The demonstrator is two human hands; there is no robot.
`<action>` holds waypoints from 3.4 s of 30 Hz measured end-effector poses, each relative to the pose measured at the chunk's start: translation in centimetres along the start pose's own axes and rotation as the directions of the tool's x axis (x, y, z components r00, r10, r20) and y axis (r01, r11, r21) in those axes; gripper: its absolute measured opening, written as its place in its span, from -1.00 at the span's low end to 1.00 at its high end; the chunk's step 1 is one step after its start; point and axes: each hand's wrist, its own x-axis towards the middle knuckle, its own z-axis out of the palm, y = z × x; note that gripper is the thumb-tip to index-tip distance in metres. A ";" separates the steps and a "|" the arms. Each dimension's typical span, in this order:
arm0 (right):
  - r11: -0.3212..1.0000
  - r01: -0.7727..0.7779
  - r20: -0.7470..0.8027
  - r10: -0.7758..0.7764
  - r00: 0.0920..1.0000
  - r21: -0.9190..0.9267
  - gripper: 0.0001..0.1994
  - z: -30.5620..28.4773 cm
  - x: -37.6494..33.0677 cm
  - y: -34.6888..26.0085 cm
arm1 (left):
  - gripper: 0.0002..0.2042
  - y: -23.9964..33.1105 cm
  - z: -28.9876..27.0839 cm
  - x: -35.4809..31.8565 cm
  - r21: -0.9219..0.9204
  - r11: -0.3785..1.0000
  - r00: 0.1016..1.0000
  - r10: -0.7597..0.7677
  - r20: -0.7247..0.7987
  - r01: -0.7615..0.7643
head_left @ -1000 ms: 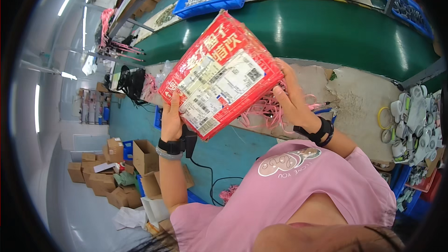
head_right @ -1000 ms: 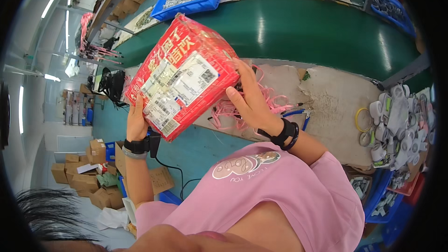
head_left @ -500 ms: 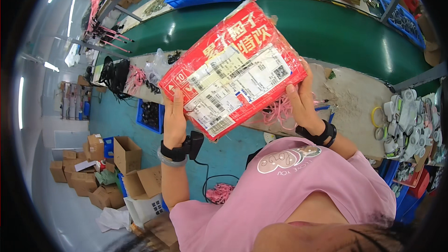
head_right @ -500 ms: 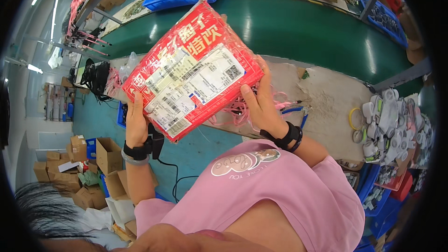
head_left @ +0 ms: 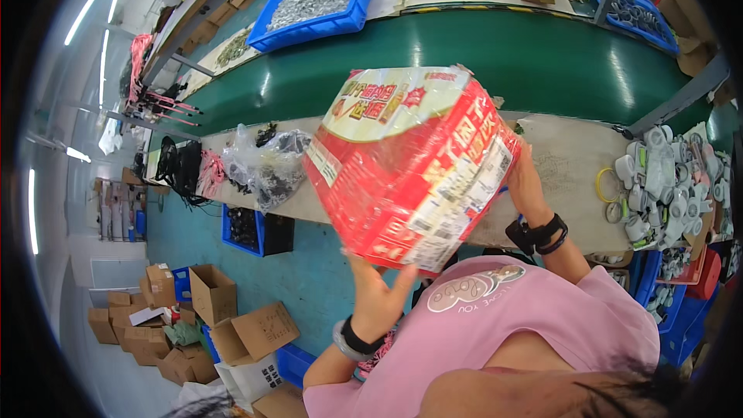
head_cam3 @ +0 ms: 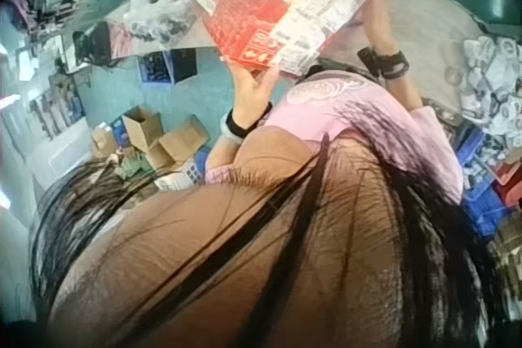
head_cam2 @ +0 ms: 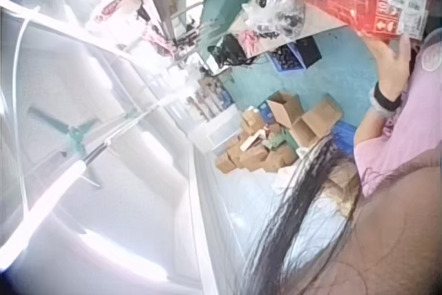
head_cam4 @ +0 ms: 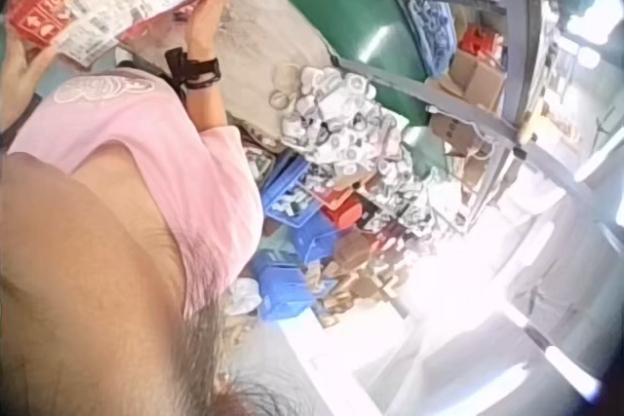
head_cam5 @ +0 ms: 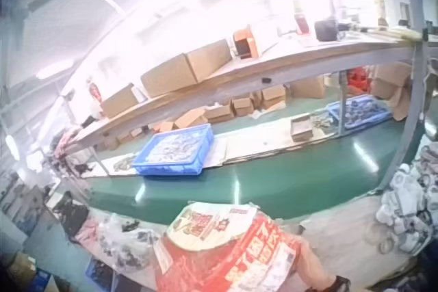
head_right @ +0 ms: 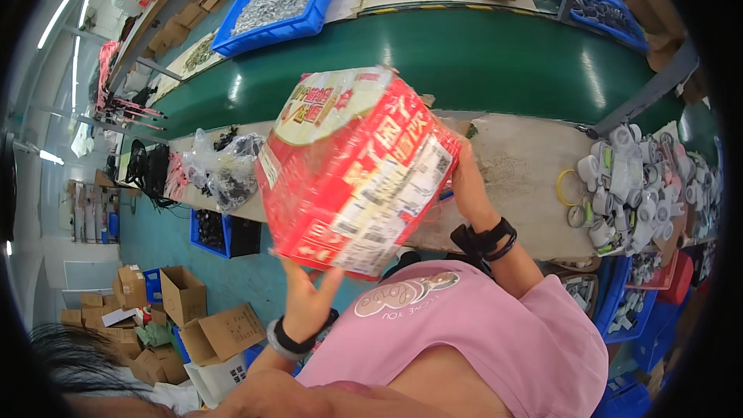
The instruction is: Opening a red shipping box using a utility knife and removing bubble-wrapped metal components.
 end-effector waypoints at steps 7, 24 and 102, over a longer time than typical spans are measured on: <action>0.894 -0.002 -0.247 -0.121 0.962 -0.448 -0.41 -10.5 0.6 -2.0 | -0.17 0.2 1.9 -1.8 0.229 0.965 0.873 -0.217 0.437 0.126; 0.421 -0.113 -0.194 -0.155 0.969 -0.900 -0.86 -0.1 -16.6 -7.2 | -0.62 -10.2 -9.6 -7.4 -0.208 0.938 0.779 -0.091 0.620 0.276; 0.245 0.232 0.126 -0.383 0.915 -0.941 -0.59 -0.1 -2.2 -7.3 | -0.47 -15.3 -12.4 12.2 0.603 0.793 0.732 0.361 -0.578 0.085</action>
